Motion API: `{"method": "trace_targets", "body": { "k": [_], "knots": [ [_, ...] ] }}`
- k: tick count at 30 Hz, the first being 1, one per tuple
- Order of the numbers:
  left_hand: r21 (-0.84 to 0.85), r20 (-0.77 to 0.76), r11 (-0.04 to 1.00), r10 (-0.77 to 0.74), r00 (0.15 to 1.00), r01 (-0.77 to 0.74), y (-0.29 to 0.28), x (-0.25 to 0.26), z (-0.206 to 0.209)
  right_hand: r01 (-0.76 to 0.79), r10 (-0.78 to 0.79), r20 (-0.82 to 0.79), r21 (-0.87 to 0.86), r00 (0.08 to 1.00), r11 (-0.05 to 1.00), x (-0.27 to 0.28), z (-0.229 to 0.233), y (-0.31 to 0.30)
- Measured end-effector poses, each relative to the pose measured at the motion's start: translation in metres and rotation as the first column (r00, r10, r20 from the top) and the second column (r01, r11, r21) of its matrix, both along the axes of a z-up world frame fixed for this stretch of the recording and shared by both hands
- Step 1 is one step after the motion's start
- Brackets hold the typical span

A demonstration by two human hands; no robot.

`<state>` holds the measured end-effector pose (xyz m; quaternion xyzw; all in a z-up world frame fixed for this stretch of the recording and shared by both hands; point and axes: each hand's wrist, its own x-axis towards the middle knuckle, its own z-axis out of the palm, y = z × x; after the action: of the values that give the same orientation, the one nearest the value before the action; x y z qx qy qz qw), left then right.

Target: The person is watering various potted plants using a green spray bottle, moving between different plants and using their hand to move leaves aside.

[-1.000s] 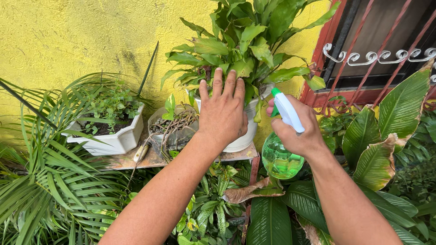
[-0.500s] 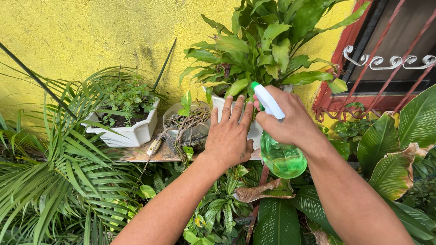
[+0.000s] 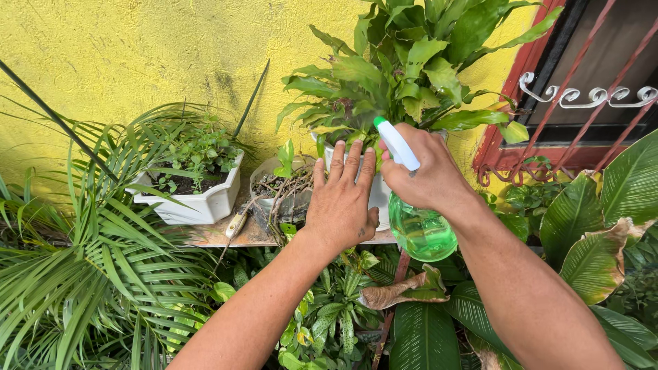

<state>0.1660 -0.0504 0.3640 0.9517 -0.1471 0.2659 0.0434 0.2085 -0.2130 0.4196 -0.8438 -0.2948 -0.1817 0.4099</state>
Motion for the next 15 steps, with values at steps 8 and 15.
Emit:
{"method": "trace_targets", "body": {
  "k": [8,15],
  "knots": [
    [-0.099,0.102,0.995,-0.009,0.995,0.019,0.005,0.005,0.027,0.013,-0.041,0.249,0.113,0.968,0.993,0.007,0.008,-0.018],
    [-0.104,0.171,0.991,-0.066,0.983,0.085,0.014,0.017,0.047,0.224,-0.259,0.205,0.179,0.944,0.958,-0.005,0.014,-0.025]
  ]
}}
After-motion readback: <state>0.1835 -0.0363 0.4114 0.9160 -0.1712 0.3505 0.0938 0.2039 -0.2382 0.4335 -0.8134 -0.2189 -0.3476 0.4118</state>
